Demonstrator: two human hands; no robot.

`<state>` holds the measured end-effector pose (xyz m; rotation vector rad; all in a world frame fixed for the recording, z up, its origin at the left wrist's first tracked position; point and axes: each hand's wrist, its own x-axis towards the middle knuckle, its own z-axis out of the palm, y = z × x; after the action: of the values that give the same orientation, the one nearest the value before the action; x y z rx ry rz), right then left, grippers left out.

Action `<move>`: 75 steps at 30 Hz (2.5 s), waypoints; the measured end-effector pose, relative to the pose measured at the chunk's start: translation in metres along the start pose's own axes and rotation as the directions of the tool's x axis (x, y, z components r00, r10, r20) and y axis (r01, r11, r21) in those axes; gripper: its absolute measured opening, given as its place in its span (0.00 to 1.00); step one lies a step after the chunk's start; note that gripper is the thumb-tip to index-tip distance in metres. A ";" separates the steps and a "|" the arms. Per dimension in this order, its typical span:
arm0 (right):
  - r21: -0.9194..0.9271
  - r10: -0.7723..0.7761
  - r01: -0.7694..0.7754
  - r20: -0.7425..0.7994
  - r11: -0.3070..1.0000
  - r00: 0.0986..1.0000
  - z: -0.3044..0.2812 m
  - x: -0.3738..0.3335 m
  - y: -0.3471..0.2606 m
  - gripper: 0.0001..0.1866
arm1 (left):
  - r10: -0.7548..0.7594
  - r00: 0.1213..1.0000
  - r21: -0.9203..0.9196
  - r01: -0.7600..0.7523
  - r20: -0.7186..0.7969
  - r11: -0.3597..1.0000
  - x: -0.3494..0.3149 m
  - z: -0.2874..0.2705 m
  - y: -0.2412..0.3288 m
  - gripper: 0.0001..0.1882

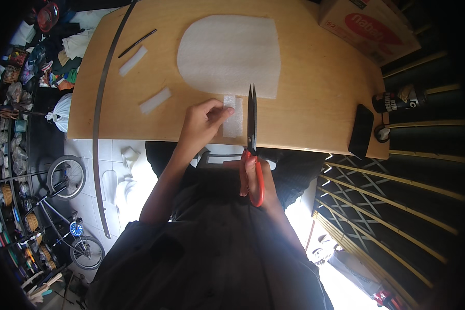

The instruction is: The person marks a foam sheet using a ruler and a pen, cuts the foam with shears, and organizes the resulting pieces into a cardboard box.

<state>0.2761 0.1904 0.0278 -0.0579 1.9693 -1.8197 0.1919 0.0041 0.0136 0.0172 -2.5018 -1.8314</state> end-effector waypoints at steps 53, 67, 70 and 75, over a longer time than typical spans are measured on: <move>-0.057 0.055 -0.051 0.058 0.997 0.997 0.011 -0.008 -0.003 0.48 | 0.291 0.954 0.749 -0.142 -0.070 0.647 -0.003 -0.146 -0.026 0.14; -0.127 0.073 -0.062 0.088 0.990 0.993 0.018 -0.005 0.001 0.45 | 0.268 0.962 0.678 -0.165 -0.049 0.716 0.010 -0.163 -0.028 0.15; -0.128 0.100 -0.087 0.093 0.988 0.991 0.020 -0.003 0.000 0.44 | 0.286 0.948 0.639 -0.132 -0.143 0.758 0.031 -0.183 -0.024 0.15; -0.161 0.100 -0.085 0.089 0.983 0.991 0.021 -0.003 0.000 0.39 | 0.443 0.883 0.679 -0.232 -0.153 0.696 0.099 -0.235 -0.058 0.16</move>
<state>0.2860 0.1714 0.0284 -0.1000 2.0089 -1.5713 0.1014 -0.2408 0.0323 -0.1271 -2.5381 -0.6947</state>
